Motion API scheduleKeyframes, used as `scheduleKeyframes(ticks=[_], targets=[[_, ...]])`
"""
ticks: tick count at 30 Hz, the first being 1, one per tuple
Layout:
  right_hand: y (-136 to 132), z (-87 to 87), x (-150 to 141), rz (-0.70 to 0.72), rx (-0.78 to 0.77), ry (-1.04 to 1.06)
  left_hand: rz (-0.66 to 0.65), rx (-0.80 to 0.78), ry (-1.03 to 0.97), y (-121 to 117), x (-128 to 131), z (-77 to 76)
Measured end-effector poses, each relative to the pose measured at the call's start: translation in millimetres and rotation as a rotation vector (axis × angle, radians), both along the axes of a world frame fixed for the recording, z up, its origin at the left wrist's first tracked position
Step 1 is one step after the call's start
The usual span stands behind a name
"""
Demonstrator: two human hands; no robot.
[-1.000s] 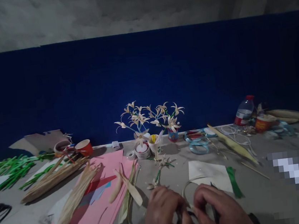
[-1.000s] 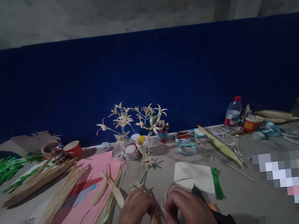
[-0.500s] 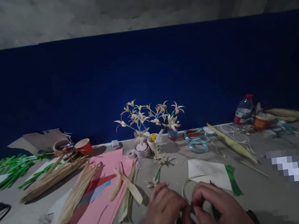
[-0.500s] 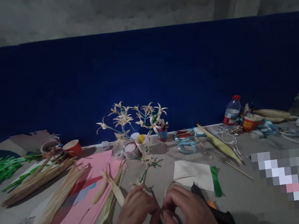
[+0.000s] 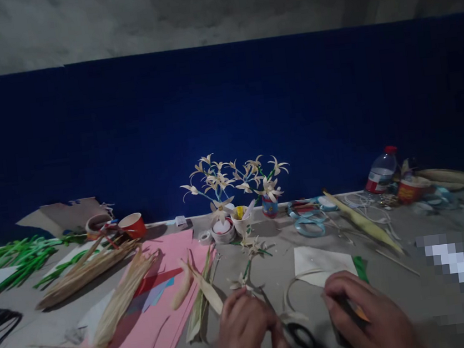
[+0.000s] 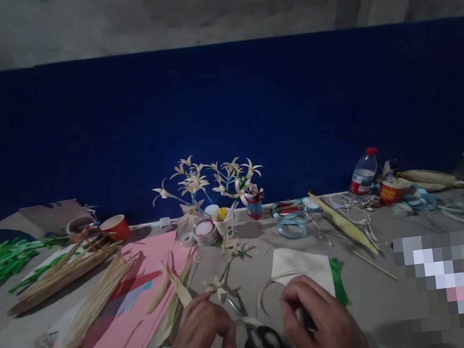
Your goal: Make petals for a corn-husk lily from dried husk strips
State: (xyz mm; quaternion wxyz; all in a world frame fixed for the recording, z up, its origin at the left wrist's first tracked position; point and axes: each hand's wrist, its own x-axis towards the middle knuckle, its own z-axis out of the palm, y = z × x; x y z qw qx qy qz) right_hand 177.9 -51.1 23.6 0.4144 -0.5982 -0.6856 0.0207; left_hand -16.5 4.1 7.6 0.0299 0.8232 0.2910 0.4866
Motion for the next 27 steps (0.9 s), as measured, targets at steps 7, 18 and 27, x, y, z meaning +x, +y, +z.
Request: scheduleKeyframes(ticks=[7,18,27], targets=[[8.3,0.6,-27.3,0.126,-0.07,-0.025,-0.052,-0.008,0.05,-3.0,3.5,4.2],[4.1,-2.8,-4.0,0.006,-0.051,-0.096,0.025,-0.038,-0.079,-4.4,1.4,-0.1],[10.0,8.3,-31.6,0.149,-0.035,-0.081,0.015,0.003,-0.067,-3.7,4.1,1.2]])
